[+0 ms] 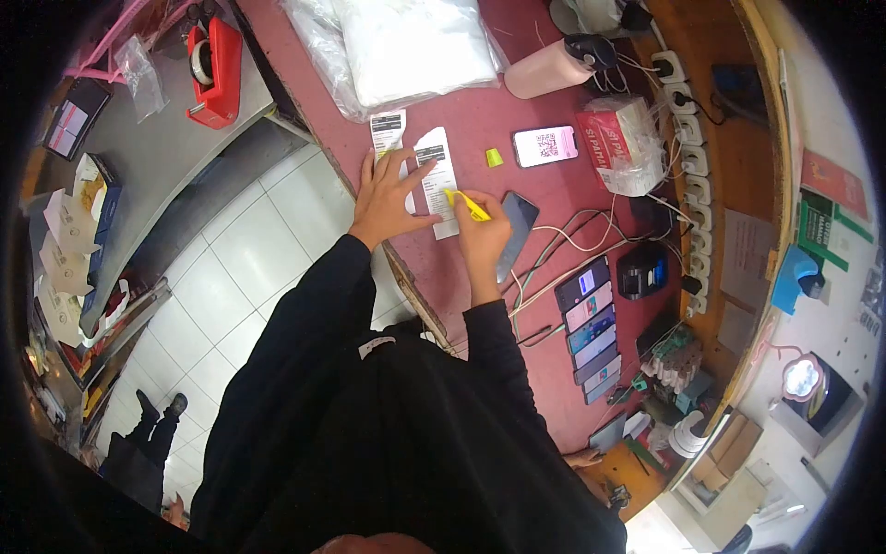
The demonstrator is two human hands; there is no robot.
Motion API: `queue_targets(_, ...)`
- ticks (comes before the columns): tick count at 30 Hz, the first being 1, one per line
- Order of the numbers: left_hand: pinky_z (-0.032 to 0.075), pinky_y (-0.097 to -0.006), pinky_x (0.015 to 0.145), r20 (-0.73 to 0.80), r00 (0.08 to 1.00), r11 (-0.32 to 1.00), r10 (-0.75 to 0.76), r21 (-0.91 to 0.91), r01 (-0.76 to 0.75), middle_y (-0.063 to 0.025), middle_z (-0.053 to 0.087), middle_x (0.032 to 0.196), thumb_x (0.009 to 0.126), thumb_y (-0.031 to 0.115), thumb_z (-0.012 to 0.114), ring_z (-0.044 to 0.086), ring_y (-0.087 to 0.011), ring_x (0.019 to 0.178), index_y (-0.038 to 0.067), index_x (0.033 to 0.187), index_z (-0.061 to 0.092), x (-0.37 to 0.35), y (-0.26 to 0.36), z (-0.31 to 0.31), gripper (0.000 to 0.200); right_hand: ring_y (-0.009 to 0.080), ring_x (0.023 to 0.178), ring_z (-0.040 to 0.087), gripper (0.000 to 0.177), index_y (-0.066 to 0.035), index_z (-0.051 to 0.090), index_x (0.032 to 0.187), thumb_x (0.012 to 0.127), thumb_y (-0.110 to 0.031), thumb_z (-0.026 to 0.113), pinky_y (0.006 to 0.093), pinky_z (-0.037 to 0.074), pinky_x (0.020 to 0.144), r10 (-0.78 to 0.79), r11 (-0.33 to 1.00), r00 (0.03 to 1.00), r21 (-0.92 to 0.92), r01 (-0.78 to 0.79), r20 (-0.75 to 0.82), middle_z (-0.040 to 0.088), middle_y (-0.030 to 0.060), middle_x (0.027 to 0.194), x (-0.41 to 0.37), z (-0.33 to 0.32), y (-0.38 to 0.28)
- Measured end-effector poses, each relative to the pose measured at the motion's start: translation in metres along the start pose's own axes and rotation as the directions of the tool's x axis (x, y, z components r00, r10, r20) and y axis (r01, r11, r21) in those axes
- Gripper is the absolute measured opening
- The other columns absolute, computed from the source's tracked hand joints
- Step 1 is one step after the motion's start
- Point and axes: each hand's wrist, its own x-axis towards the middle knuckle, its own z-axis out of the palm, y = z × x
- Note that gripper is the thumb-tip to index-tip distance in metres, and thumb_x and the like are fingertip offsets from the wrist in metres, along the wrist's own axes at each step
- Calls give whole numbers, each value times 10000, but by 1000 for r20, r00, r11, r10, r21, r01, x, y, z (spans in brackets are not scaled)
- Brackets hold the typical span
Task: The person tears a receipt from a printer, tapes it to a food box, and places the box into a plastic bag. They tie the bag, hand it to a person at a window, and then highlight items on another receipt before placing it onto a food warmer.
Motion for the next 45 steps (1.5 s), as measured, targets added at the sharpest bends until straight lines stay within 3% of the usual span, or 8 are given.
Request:
queue_targets(5,173,-566,1116,31,999,1000,-10,-5,11,-101,471,1272,571,497,819,377,-268,1285,173,1302,566,-1,-1,0,839,219,712,701,183,-45,713,885,753,-164,757,320,532,669,-94,954,993,-277,111,72,711,108,806,-2,4,-20)
queue_targets(8,173,-565,1116,15,1000,1000,-8,-6,9,-103,474,1271,566,501,817,378,-271,1284,164,1294,571,0,0,-2,839,238,706,702,179,-43,710,881,756,-162,757,326,532,655,-116,952,993,-288,101,-37,710,114,796,8,0,-2)
queue_targets(11,173,-565,1115,10,1000,1000,-5,-4,5,-108,476,1268,565,503,815,378,-275,1283,159,1287,576,1,-2,0,835,238,707,704,169,-41,705,865,756,-158,761,332,535,644,-283,934,949,-186,305,137,704,124,777,-3,2,-3)
queue_targets(20,166,-564,1117,16,1000,1000,-4,-10,4,-109,471,1267,563,522,813,375,-278,1284,161,1294,572,2,-1,-1,850,229,691,702,178,-40,701,851,749,-166,775,326,532,631,-155,955,976,-229,188,155,700,111,748,-13,-1,-5)
queue_targets(27,155,-577,1116,62,998,999,-23,-31,25,-102,438,1311,557,522,820,369,-287,1296,210,1325,558,1,-3,-2,869,265,744,667,102,-9,687,892,791,-18,698,345,534,688,-226,960,960,-203,191,-167,680,146,858,4,-17,-12)
queue_targets(30,153,-579,1115,44,999,1000,-6,-7,6,-102,439,1308,557,539,815,366,-287,1298,210,1332,551,1,-3,0,883,299,840,648,132,-12,691,911,780,4,684,359,533,740,-531,775,840,-465,428,-111,650,152,957,11,-11,13)
queue_targets(35,172,-585,1110,42,999,1000,0,8,0,-116,455,1304,559,532,816,354,-288,1309,173,1337,533,2,-1,-1,903,275,955,589,126,-67,707,921,801,-102,689,485,390,953,-586,631,809,-653,419,-48,593,117,1098,21,2,36)
queue_targets(45,166,-585,1110,25,1000,1000,-4,-18,4,-104,446,1279,546,532,820,376,-290,1283,181,1312,564,1,-1,-2,880,378,1081,506,408,-72,566,1217,870,-273,645,466,396,900,-509,742,859,-474,474,62,505,207,1175,70,12,18)
